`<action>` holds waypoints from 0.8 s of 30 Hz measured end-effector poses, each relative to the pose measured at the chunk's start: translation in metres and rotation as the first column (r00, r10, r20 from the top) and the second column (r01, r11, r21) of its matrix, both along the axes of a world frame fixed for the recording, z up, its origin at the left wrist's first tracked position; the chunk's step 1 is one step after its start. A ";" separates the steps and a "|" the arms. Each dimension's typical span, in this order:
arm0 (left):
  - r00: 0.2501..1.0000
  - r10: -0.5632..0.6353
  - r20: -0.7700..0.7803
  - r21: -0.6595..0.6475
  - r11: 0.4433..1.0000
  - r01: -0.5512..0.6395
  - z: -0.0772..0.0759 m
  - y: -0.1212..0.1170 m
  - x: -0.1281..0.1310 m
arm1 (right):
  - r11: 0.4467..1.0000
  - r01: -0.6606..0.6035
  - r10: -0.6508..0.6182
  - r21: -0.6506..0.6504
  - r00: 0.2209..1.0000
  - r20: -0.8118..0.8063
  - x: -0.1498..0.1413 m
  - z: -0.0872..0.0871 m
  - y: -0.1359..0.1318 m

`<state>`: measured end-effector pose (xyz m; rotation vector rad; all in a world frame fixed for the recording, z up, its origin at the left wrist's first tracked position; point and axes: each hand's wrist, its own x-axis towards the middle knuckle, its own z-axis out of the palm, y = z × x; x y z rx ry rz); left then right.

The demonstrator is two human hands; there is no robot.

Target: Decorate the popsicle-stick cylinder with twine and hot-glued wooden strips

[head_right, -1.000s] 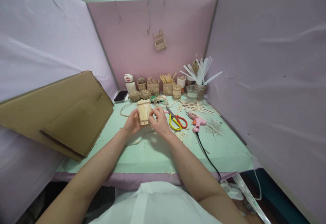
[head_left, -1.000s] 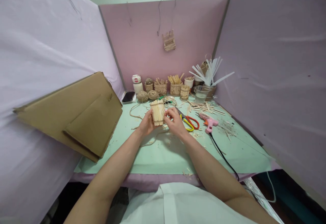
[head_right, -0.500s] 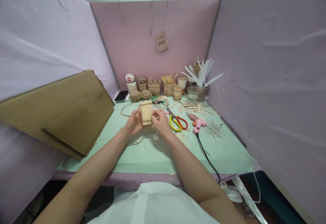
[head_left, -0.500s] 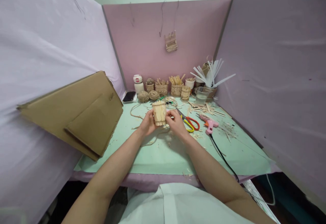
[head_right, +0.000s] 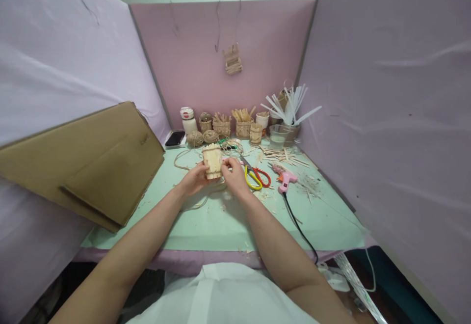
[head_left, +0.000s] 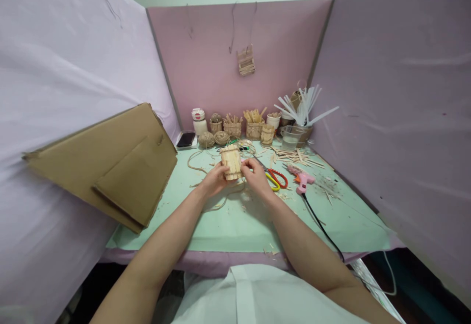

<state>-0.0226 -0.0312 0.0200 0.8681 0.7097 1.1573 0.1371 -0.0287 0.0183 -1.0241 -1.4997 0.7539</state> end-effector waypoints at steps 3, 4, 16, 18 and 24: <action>1.000 0.005 0.002 0.002 1.000 -0.005 0.000 0.001 0.000 | 1.000 0.022 -0.022 0.014 0.999 -0.037 0.000 0.000 0.001; 1.000 0.008 0.003 -0.004 1.000 -0.008 0.000 0.001 -0.001 | 0.999 0.025 -0.023 0.028 0.999 -0.048 0.000 0.000 0.000; 0.998 0.027 -0.058 -0.017 0.999 -0.028 -0.011 0.006 -0.005 | 0.977 -0.123 0.093 0.176 0.982 0.167 -0.001 0.002 -0.008; 0.998 0.018 -0.066 -0.007 1.000 -0.019 -0.011 0.005 -0.005 | 0.972 -0.140 0.103 0.187 0.975 0.195 0.000 0.002 -0.008; 0.991 0.006 -0.132 -0.002 1.000 -0.006 -0.006 0.002 -0.004 | 0.961 -0.176 0.118 0.214 0.958 0.260 0.000 0.005 -0.014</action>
